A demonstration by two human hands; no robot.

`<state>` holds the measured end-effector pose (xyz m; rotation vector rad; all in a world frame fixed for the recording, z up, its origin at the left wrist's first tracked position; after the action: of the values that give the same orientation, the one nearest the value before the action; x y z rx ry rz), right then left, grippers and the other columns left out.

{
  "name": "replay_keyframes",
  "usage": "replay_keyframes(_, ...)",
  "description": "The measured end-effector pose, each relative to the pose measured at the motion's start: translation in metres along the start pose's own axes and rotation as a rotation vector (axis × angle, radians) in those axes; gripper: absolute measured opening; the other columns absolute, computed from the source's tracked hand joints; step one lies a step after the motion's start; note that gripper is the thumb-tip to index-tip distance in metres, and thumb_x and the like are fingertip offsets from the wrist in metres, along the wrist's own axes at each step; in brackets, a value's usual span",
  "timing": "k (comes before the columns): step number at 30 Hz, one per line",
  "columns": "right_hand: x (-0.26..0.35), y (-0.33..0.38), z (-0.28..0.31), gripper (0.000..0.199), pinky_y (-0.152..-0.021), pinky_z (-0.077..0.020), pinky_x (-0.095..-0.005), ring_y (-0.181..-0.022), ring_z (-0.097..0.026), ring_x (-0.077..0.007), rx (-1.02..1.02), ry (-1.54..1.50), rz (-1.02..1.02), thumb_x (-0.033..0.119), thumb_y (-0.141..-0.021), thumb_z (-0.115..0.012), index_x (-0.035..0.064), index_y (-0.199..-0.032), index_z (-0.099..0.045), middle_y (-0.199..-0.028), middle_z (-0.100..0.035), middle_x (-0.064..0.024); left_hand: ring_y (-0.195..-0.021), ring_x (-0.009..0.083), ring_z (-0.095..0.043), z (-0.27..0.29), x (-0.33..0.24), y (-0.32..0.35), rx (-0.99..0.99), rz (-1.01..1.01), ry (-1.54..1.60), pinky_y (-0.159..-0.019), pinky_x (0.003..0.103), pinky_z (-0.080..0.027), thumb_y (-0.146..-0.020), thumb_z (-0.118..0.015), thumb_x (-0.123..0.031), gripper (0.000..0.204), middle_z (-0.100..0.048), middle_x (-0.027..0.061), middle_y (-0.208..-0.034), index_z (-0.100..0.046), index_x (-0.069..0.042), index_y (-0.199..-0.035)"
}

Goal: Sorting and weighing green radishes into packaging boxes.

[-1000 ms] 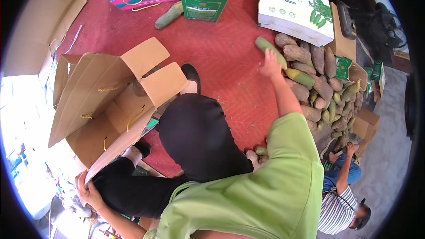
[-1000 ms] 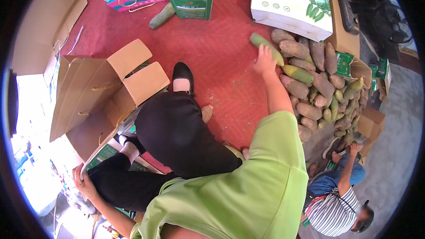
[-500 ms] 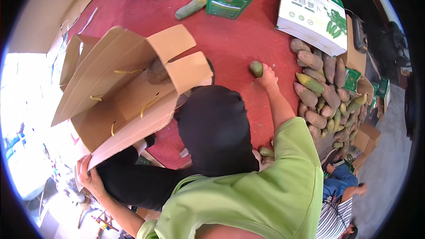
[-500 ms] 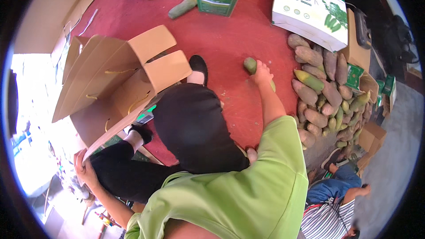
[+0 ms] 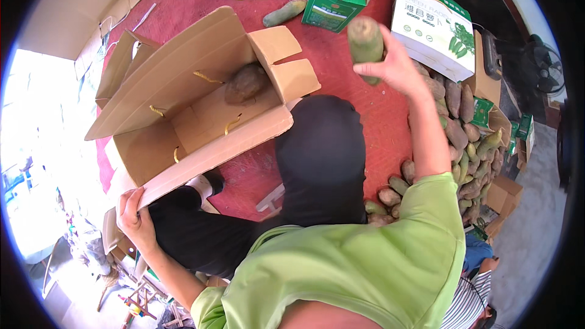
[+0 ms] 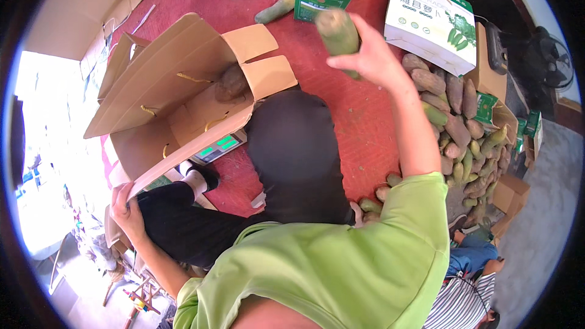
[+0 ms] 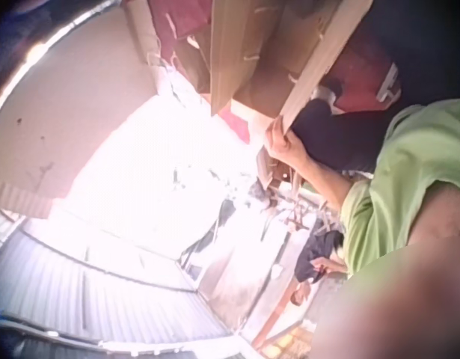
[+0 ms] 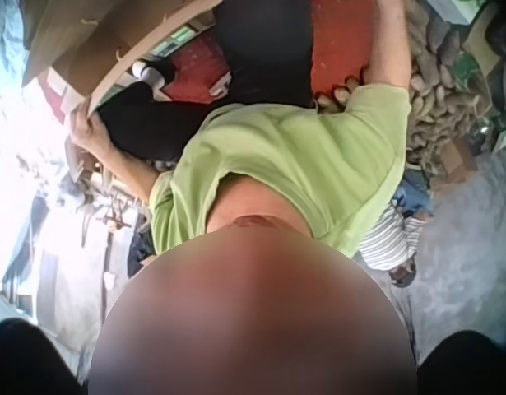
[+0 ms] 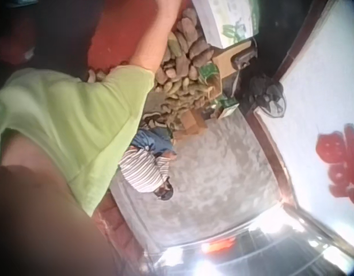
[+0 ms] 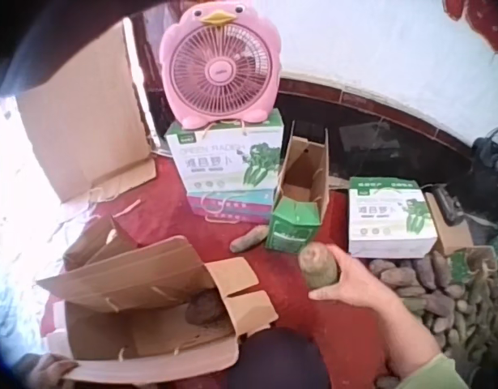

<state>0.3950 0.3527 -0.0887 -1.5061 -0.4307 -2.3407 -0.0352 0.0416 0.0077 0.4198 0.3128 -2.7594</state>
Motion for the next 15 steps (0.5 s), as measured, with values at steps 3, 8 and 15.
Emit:
replay_keyframes(3,0.128,-0.005,-0.016,0.077,-0.097,-0.0457,-0.0321,-0.111,-0.058,-0.0211,0.128,-0.205,0.212,0.016,-0.064,-0.082,0.0010,-0.131,-0.047,-0.118,-0.061,-0.0151,-0.085,0.0294,-0.063,-0.001,-0.005,-0.001,0.000,-0.026,0.003,-0.079,0.035,-0.049,-0.063,-0.052,0.013,0.037,-0.063,0.0135,-0.087,-0.067,0.000,-0.094)
replay_keyframes(8,0.239,-0.029,-0.110,0.074,-0.097,-0.0463,-0.0334,-0.110,-0.060,-0.0249,0.418,-0.151,0.633,0.020,-0.064,-0.083,-0.0012,-0.127,-0.050,-0.118,-0.062,-0.0159,-0.084,0.0304,-0.062,0.000,-0.001,0.000,0.020,-0.040,0.008,-0.078,0.035,-0.049,-0.071,-0.056,0.011,0.029,-0.062,0.0139,-0.088,-0.066,-0.001,-0.096)
replay_keyframes(15,0.153,-0.050,-0.352,0.073,-0.092,-0.0467,-0.0374,-0.107,-0.060,-0.0338,1.030,0.375,0.425,0.030,-0.054,-0.089,-0.0058,-0.111,-0.061,-0.112,-0.064,-0.0207,-0.083,0.0316,-0.062,0.000,0.005,0.008,0.035,-0.048,-0.001,-0.077,0.038,-0.048,-0.075,-0.058,0.005,0.023,-0.061,0.0140,-0.088,-0.066,0.000,-0.096)
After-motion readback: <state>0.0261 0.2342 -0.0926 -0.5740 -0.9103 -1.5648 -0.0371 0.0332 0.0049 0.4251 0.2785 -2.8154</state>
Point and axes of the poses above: each hand's wrist, its own y-axis away from the middle knuckle, its own z-axis out of the back of the hand, x = y × z, the point moved 8 cm from there along -y, towards the middle knuckle
